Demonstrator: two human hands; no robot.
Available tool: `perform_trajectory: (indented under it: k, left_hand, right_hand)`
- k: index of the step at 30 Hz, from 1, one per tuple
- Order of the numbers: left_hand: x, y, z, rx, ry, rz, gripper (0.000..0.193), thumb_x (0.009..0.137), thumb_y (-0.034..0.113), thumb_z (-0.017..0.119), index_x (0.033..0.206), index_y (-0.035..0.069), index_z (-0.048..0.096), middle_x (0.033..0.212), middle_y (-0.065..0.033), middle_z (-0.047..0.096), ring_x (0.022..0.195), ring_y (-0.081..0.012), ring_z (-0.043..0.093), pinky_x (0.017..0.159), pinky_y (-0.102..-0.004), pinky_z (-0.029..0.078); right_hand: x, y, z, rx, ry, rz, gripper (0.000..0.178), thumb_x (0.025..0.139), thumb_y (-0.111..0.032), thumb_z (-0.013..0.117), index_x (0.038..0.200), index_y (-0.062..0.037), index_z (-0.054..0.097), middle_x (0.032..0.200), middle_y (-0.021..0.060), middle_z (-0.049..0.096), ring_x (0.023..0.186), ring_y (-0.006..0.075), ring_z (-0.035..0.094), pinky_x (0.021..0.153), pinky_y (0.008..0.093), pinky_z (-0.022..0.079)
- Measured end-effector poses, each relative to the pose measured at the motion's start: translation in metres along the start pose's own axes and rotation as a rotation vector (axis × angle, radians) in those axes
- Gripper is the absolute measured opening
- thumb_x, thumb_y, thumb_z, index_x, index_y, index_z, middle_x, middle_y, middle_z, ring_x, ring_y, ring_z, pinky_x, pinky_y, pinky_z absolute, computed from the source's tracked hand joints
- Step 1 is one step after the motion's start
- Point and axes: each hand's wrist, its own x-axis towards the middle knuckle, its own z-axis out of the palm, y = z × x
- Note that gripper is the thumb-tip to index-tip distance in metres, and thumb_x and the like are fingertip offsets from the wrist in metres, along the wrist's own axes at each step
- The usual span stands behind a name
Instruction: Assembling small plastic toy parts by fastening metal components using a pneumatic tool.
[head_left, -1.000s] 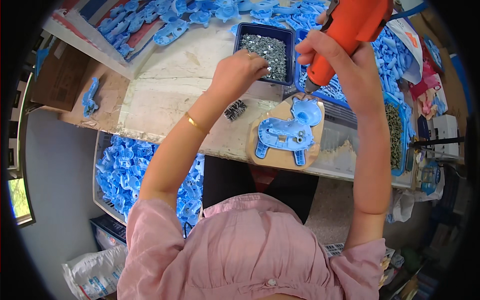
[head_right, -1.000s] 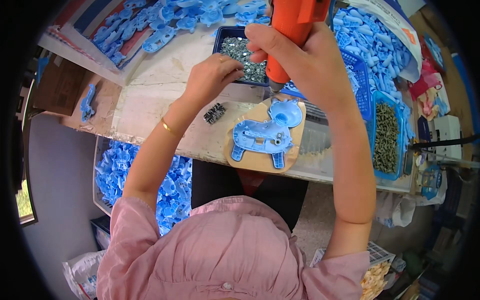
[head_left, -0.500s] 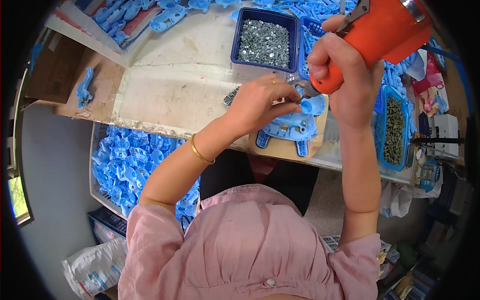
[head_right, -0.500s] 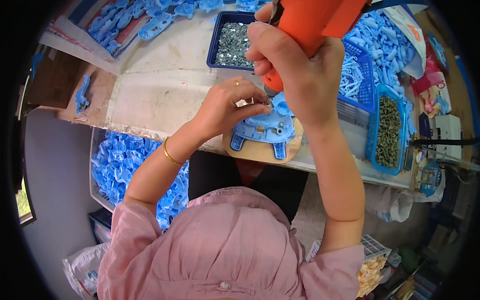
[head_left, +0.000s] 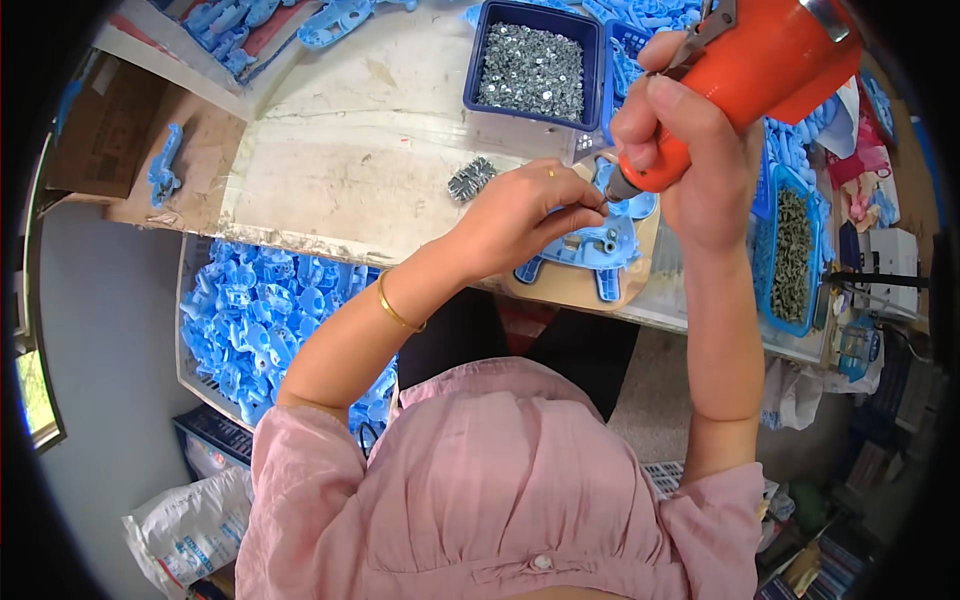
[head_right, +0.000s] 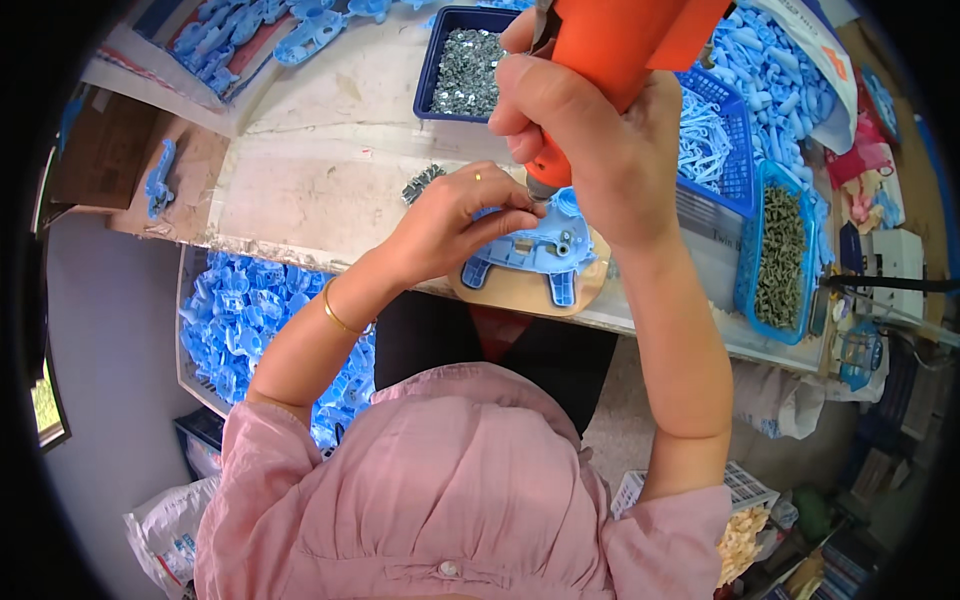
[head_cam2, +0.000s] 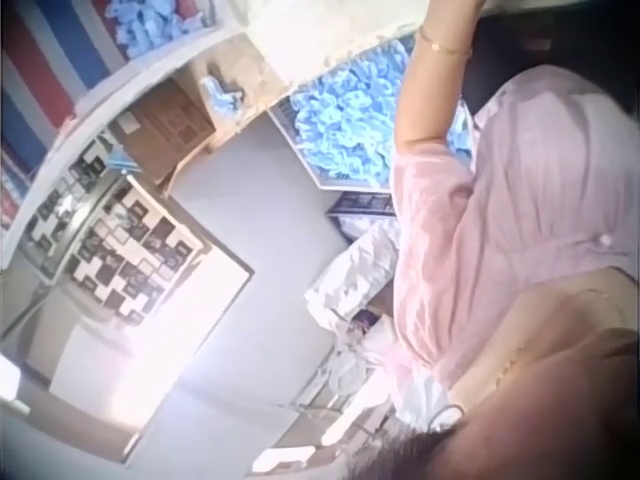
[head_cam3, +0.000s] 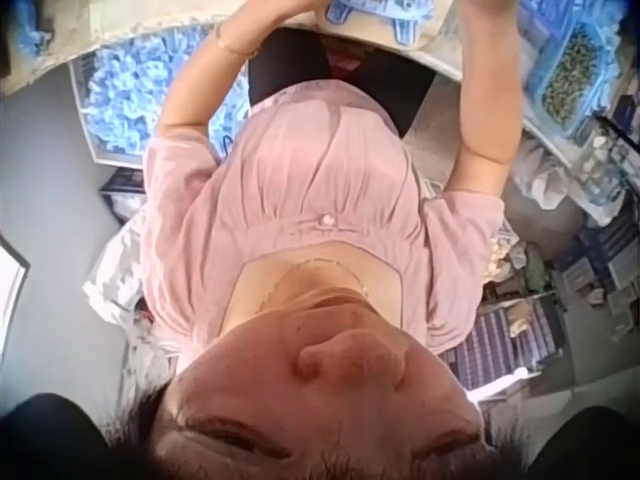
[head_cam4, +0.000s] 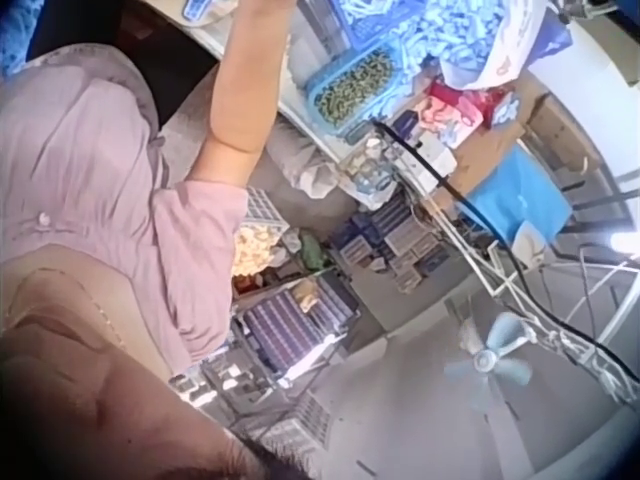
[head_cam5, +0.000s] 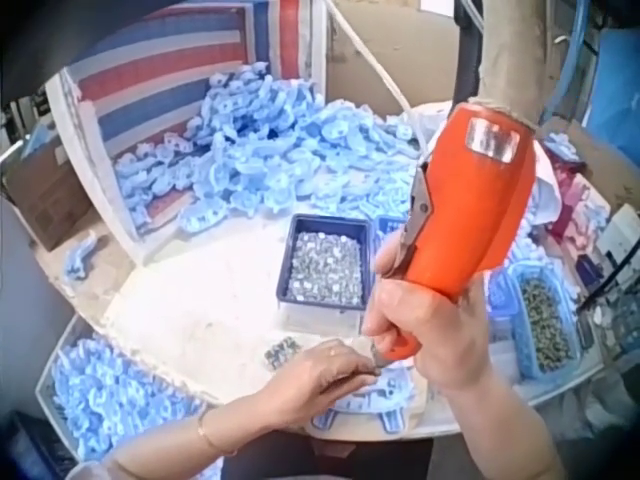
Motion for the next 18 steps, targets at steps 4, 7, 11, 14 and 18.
perform_trajectory:
  k: [4, 7, 11, 14, 18]
  left_hand:
    - [-0.014, 0.006, -0.007, 0.320, 0.046, -0.012, 0.066, 0.072, 0.033, 0.086, 0.126, 0.008, 0.059, 0.123, -0.0102, 0.066, 0.116, -0.0337, 0.057, 0.096, -0.0430, 0.048]
    - [-0.024, 0.004, -0.004, 0.446, 0.020, -0.033, 0.078, 0.066, 0.035, 0.089, 0.131, 0.007, 0.055, 0.134, -0.0093, 0.060, 0.123, -0.0346, 0.052, 0.103, -0.0445, 0.044]
    - [-0.033, -0.006, 0.001, 0.516, 0.066, -0.022, 0.081, 0.065, 0.034, 0.089, 0.133, 0.007, 0.054, 0.137, -0.0086, 0.058, 0.126, -0.0334, 0.051, 0.104, -0.0439, 0.044]
    - [-0.035, -0.006, 0.003, 0.498, 0.035, -0.076, 0.081, 0.064, 0.034, 0.089, 0.132, 0.006, 0.055, 0.136, -0.0086, 0.058, 0.127, -0.0327, 0.051, 0.105, -0.0434, 0.043]
    - [-0.035, -0.006, 0.003, 0.506, -0.010, -0.123, 0.081, 0.064, 0.034, 0.089, 0.132, 0.006, 0.056, 0.135, -0.0093, 0.059, 0.126, -0.0324, 0.052, 0.105, -0.0434, 0.043]
  right_hand:
    - [-0.013, 0.013, 0.013, -0.086, 0.003, 0.095, 0.029, 0.090, -0.012, 0.060, 0.113, 0.0053, 0.055, 0.069, 0.0090, 0.062, 0.056, 0.0121, 0.054, 0.053, 0.0272, 0.046]
    - [-0.021, 0.032, 0.019, -0.040, 0.006, 0.106, 0.029, 0.090, -0.013, 0.062, 0.112, 0.0054, 0.057, 0.071, 0.0094, 0.063, 0.057, 0.0123, 0.056, 0.054, 0.0272, 0.047]
    - [-0.020, 0.050, 0.022, -0.005, 0.029, 0.052, 0.025, 0.090, -0.012, 0.062, 0.109, 0.0036, 0.057, 0.071, 0.0091, 0.063, 0.058, 0.0122, 0.057, 0.054, 0.0272, 0.047]
    - [-0.022, 0.050, 0.023, -0.005, 0.043, 0.061, 0.020, 0.090, -0.011, 0.062, 0.104, 0.0020, 0.057, 0.070, 0.0085, 0.063, 0.056, 0.0117, 0.056, 0.053, 0.0271, 0.047]
    - [-0.026, 0.050, 0.027, -0.048, 0.036, 0.062, 0.009, 0.089, -0.008, 0.060, 0.093, -0.0002, 0.058, 0.069, 0.0067, 0.062, 0.054, 0.0096, 0.054, 0.050, 0.0252, 0.045]
